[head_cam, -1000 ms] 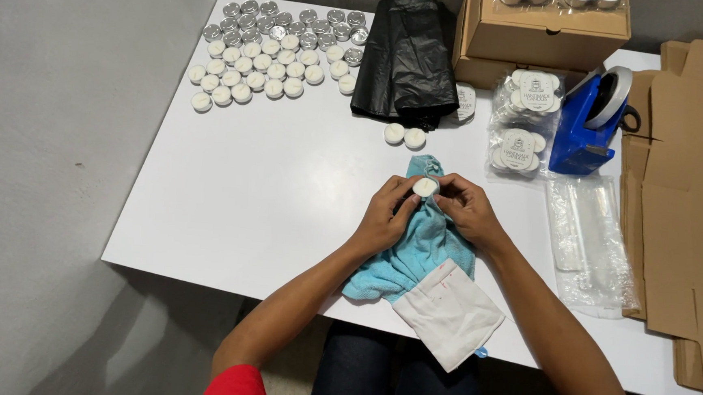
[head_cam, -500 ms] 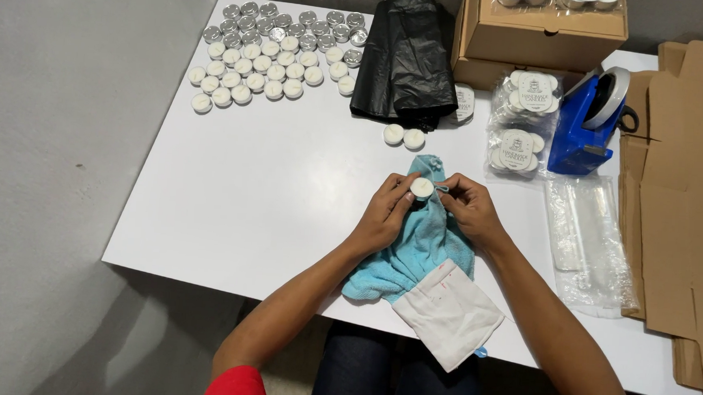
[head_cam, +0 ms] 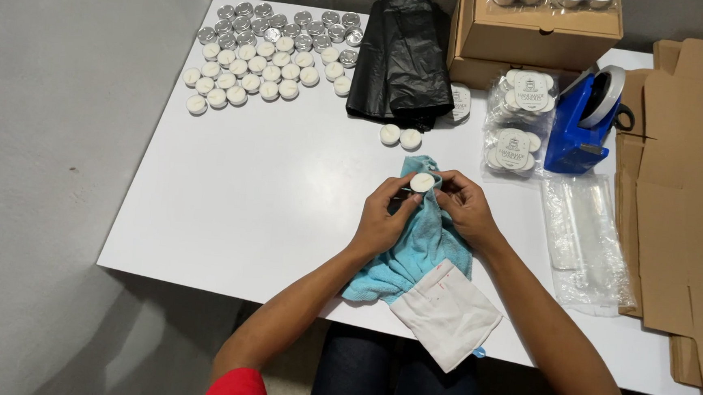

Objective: The person wipes small white candles with a blue cloth and places them into a clear plastic bag. They then seal the bag and place it on the table. The person continues to wipe additional candles with the cloth.

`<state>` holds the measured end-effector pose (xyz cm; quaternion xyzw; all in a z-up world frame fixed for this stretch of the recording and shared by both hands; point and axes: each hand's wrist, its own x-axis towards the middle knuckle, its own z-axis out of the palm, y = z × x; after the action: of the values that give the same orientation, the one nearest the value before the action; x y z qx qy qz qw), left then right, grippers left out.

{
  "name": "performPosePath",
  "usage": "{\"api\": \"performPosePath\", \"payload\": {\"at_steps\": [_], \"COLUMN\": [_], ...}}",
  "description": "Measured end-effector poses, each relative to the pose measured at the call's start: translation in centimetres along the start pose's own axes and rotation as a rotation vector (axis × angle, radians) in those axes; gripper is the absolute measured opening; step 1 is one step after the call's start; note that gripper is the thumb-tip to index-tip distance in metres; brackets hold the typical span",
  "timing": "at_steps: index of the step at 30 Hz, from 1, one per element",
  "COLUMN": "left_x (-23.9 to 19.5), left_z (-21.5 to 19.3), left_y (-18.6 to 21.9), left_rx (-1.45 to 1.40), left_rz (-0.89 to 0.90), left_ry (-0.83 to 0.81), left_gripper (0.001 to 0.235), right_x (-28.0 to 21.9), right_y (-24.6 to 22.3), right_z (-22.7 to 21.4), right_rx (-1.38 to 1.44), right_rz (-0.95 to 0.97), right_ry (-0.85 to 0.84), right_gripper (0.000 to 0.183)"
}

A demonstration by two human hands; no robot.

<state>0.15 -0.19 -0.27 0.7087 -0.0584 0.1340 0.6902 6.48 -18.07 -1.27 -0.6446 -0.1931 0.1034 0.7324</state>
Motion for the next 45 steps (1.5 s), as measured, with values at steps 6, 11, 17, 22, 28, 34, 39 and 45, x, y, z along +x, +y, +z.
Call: {"api": "performPosePath", "payload": {"at_steps": [6,11,17,22,28,34,39,45], "left_x": [-0.3,-0.3,-0.3,-0.3,-0.2,-0.2,-0.2,-0.1], "left_z": [0.0,0.0,-0.3,-0.4,-0.5,-0.5,-0.6,-0.5], "left_y": [-0.4,0.3,-0.1,-0.2,-0.4,-1.0,-0.8,-1.0], "left_rx": [0.058,0.059,0.133,0.144,0.141,0.137,0.152,0.157], "left_rz": [0.048,0.053,0.128,0.159,0.162,0.176,0.173,0.173], "left_ry": [0.04,0.038,0.019,-0.022,-0.041,-0.046,-0.045,-0.025], "left_gripper": [0.038,0.037,0.035,0.035,0.034,0.035,0.034,0.035], "right_x": [-0.1,-0.1,-0.1,-0.2,-0.3,-0.2,-0.3,-0.1], "right_y": [0.0,-0.1,0.5,-1.1,-0.2,0.6,0.2,0.7], "right_z": [-0.2,0.0,-0.6,0.5,0.0,-0.6,-0.1,-0.3], "right_rx": [-0.061,-0.054,-0.105,-0.07,-0.101,-0.115,-0.085,-0.118], "right_rz": [-0.002,0.0,-0.024,0.007,0.01,-0.011,-0.026,-0.041], "right_ry": [-0.004,0.02,0.008,-0.034,-0.014,0.033,0.008,0.018], "right_gripper": [0.016,0.012,0.005,0.018,0.014,0.007,0.014,0.013]}}
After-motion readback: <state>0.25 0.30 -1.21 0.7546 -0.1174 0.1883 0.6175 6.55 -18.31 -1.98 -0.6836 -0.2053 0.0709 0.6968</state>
